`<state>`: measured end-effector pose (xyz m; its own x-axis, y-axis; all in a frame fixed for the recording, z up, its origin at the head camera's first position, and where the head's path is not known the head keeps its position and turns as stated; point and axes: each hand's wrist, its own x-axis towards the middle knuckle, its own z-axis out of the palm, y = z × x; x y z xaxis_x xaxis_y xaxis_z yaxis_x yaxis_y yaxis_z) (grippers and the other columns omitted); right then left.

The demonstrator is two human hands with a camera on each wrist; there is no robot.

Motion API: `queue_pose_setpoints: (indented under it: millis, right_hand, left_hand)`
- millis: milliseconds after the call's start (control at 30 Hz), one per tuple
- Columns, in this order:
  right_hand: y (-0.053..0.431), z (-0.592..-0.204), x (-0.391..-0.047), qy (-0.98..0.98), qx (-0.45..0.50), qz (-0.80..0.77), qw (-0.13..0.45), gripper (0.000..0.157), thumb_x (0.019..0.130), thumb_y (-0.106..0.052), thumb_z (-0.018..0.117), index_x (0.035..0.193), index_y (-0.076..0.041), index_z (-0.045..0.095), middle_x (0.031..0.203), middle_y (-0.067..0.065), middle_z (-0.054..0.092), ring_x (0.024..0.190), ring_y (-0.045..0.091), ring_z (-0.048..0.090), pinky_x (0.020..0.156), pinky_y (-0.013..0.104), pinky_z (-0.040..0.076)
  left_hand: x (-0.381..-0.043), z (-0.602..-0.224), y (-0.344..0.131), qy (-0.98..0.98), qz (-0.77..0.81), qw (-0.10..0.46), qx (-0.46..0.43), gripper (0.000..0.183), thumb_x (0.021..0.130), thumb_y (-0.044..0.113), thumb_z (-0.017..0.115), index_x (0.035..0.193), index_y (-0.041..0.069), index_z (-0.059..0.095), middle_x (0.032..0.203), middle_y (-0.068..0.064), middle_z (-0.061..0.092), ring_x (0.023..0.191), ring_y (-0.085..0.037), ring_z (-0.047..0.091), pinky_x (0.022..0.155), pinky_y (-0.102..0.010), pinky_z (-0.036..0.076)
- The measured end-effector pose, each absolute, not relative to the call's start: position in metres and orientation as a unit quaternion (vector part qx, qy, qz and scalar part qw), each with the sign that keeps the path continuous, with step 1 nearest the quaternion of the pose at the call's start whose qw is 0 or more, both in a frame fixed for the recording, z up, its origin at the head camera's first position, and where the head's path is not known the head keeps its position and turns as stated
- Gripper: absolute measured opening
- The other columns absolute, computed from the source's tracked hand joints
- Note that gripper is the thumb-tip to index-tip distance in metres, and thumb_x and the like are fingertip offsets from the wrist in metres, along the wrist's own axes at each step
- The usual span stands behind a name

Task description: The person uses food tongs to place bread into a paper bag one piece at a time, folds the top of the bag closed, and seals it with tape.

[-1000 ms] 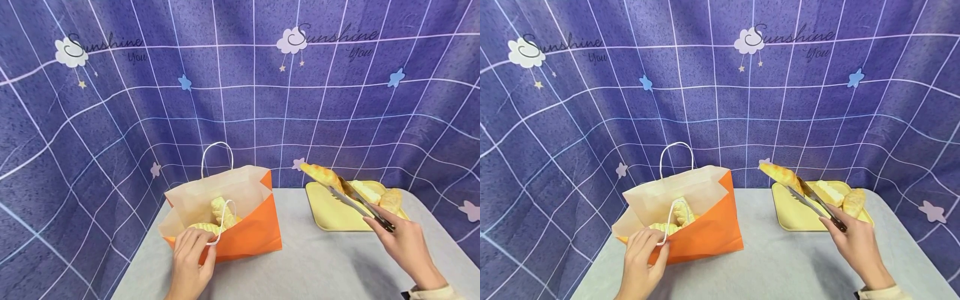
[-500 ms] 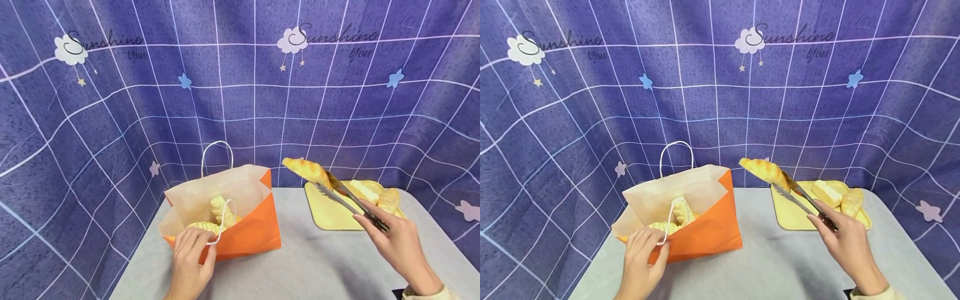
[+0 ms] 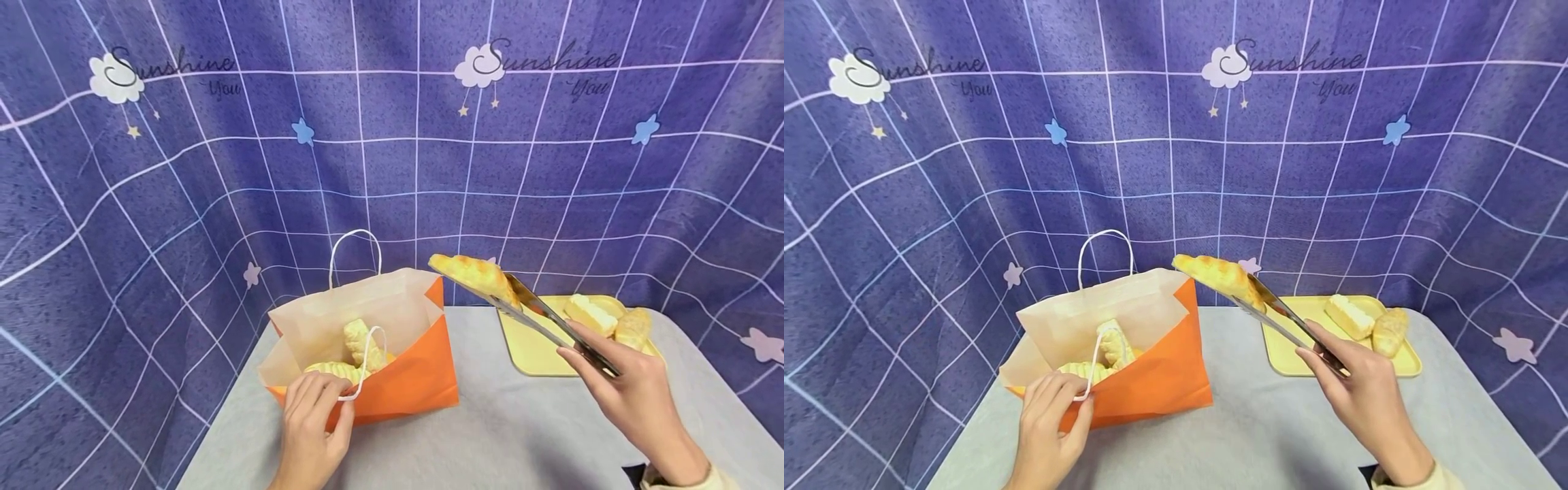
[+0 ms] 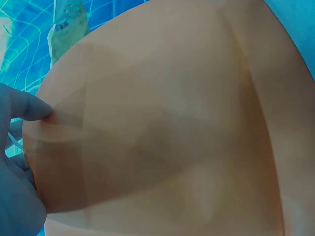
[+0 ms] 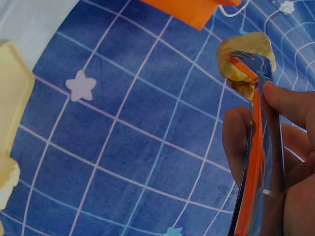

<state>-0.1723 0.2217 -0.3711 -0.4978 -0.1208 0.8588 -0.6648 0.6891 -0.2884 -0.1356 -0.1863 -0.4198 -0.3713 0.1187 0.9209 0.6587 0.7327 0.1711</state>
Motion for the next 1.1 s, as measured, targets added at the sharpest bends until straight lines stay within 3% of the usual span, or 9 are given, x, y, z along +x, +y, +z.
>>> queue_pose_setpoints:
  millis: [200,467,700,1100]
  right_hand:
    - [0.207,-0.363,-0.172,-0.794,0.268,0.326,0.438,0.046,0.068,-0.004,0.086,0.113,-0.006,0.075,0.092,0.003,0.075,0.076,-0.006,0.062,0.067,0.006,0.047]
    - [0.187,-0.351,-0.174,-0.786,0.304,0.335,0.422,0.049,0.068,0.001,0.084,0.115,-0.004,0.074,0.081,-0.004,0.07,0.068,-0.002,0.058,0.058,0.008,0.046]
    - [0.173,-0.347,-0.177,-0.773,0.335,0.349,0.411,0.045,0.073,-0.004,0.083,0.117,-0.004,0.073,0.079,-0.008,0.065,0.068,-0.002,0.056,0.062,0.009,0.047]
    - [0.149,-0.341,-0.181,-0.759,0.372,0.362,0.394,0.048,0.072,-0.002,0.083,0.118,-0.005,0.072,0.08,-0.009,0.064,0.067,-0.001,0.055,0.059,0.009,0.046]
  left_hand:
    - [-0.135,-0.42,-0.187,-0.785,-0.27,0.501,-0.245,0.02,0.074,0.008,0.061,0.091,0.009,0.07,0.088,-0.001,0.064,0.085,-0.024,0.058,0.093,-0.037,0.036]
    - [-0.135,-0.421,-0.187,-0.781,-0.27,0.505,-0.248,0.02,0.073,0.007,0.062,0.091,0.008,0.07,0.088,-0.002,0.064,0.085,-0.025,0.059,0.093,-0.037,0.036]
    - [-0.135,-0.42,-0.186,-0.775,-0.27,0.511,-0.257,0.019,0.072,0.006,0.062,0.089,0.008,0.07,0.087,-0.002,0.064,0.085,-0.025,0.058,0.092,-0.038,0.037]
    - [-0.134,-0.421,-0.187,-0.774,-0.271,0.511,-0.259,0.02,0.071,0.006,0.062,0.09,0.009,0.07,0.087,-0.001,0.064,0.085,-0.024,0.058,0.093,-0.036,0.036]
